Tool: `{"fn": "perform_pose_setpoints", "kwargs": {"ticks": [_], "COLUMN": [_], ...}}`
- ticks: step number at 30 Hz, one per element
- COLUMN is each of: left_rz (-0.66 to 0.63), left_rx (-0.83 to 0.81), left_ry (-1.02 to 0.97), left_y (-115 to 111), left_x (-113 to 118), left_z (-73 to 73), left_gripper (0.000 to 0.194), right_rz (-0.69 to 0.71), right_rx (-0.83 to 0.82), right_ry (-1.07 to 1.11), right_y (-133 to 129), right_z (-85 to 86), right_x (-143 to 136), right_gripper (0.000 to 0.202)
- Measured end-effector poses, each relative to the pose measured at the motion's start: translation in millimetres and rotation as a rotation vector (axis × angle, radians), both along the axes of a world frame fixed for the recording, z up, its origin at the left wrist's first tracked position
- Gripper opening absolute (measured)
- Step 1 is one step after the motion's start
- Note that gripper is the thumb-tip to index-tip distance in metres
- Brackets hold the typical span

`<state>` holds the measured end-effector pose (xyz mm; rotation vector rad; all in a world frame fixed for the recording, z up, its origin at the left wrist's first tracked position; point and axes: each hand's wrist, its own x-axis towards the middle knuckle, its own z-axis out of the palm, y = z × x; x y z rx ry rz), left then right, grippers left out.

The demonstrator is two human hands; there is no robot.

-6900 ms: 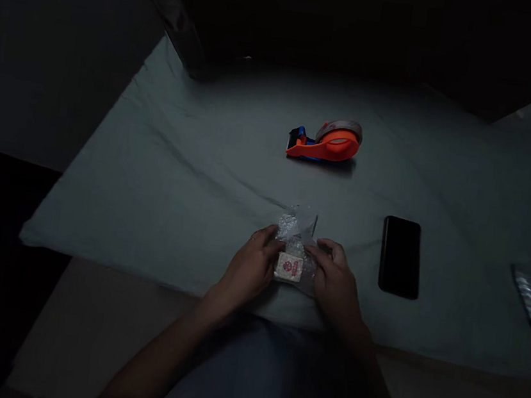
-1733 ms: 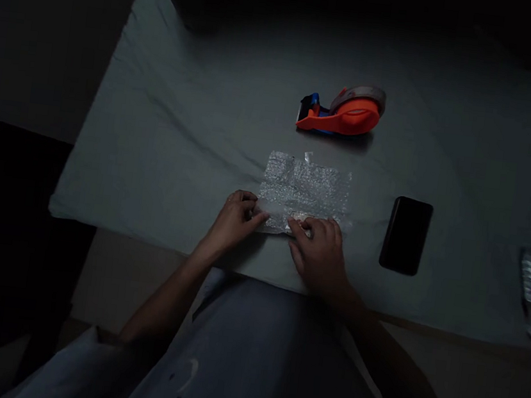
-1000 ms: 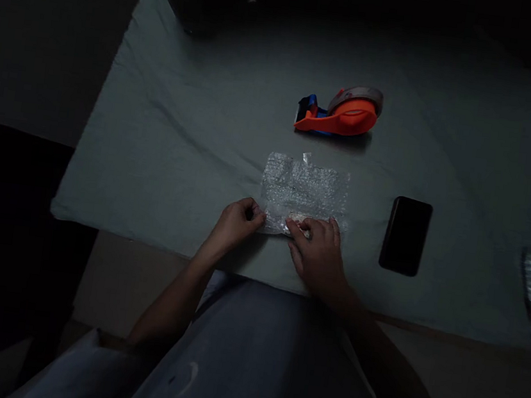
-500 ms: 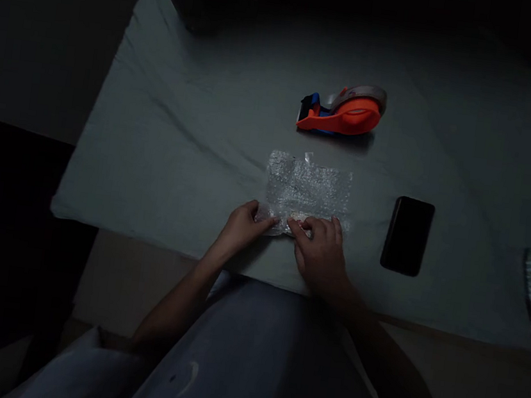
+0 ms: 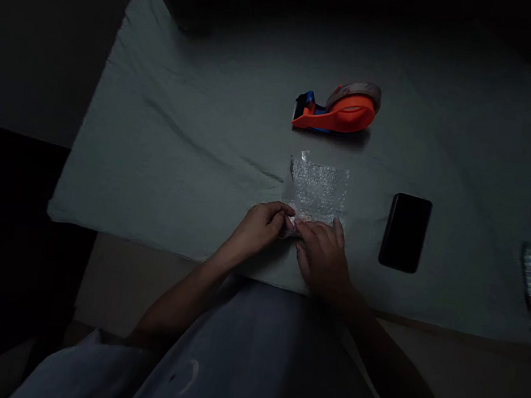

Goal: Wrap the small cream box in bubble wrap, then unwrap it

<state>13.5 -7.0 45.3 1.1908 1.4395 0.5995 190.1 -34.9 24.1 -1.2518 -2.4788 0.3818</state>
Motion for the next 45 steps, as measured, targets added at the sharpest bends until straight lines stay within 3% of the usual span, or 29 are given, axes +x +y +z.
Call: {"fn": "perform_pose_setpoints", "kwargs": {"ticks": [4,7,10,13,15,17,20,22,28,31,34,40,45], "left_rz": [-0.009,0.042,-0.064,-0.157,-0.159,-0.159,-0.181,-0.199,-0.19,-0.166,-0.153,-0.142,-0.129], "left_rx": [0.123,0.362,0.616,0.696,0.716,0.734,0.749,0.756,0.741,0.739,0.738,0.736,0.769], "left_ry": [0.105,0.211,0.23,0.204,0.217,0.227,0.226,0.23,0.232,0.234,0.244,0.277,0.273], "left_y": [-3,-9,-15,-20,-22,-22,-21,-20,-25,-28,-29,-30,-31], "left_x": [-1,-4,-4,-1,2,4,4,4,6,9,11,11,14], "left_z": [-1.8,-9.3,-20.6,-31.1,-35.0,-36.5,-36.9,-37.5,-41.4,-42.0,-41.5,-40.0,-42.7], "left_gripper": [0.025,0.016,0.01,0.011,0.01,0.009,0.01,0.011,0.014,0.016,0.016,0.014,0.013], "right_rz": [0.001,0.001,-0.018,-0.062,-0.171,-0.372,-0.669,-0.751,-0.768,-0.784,-0.737,-0.655,-0.584], "right_rx": [0.03,-0.004,-0.033,-0.066,-0.068,-0.08,-0.324,-0.491,-0.647,-0.59,-0.517,-0.419,-0.349], "right_ry": [0.024,0.083,0.123,0.205,0.27,0.286,0.254,0.274,0.575,0.744,0.823,0.711,0.573], "right_y": [-2,-2,-3,-4,-6,-9,-13,-14,-8,-4,-5,-8,-3], "right_z": [-5.6,-9.1,-9.1,-5.7,-3.0,-1.4,-1.8,-4.6,-26.1,-32.6,-28.3,-11.4,-8.8], "right_x": [0,-1,-3,3,14,29,49,55,38,26,13,-10,-19], "right_gripper": [0.034,0.031,0.033,0.032,0.031,0.032,0.049,0.061,0.06,0.061,0.053,0.046,0.04]}}
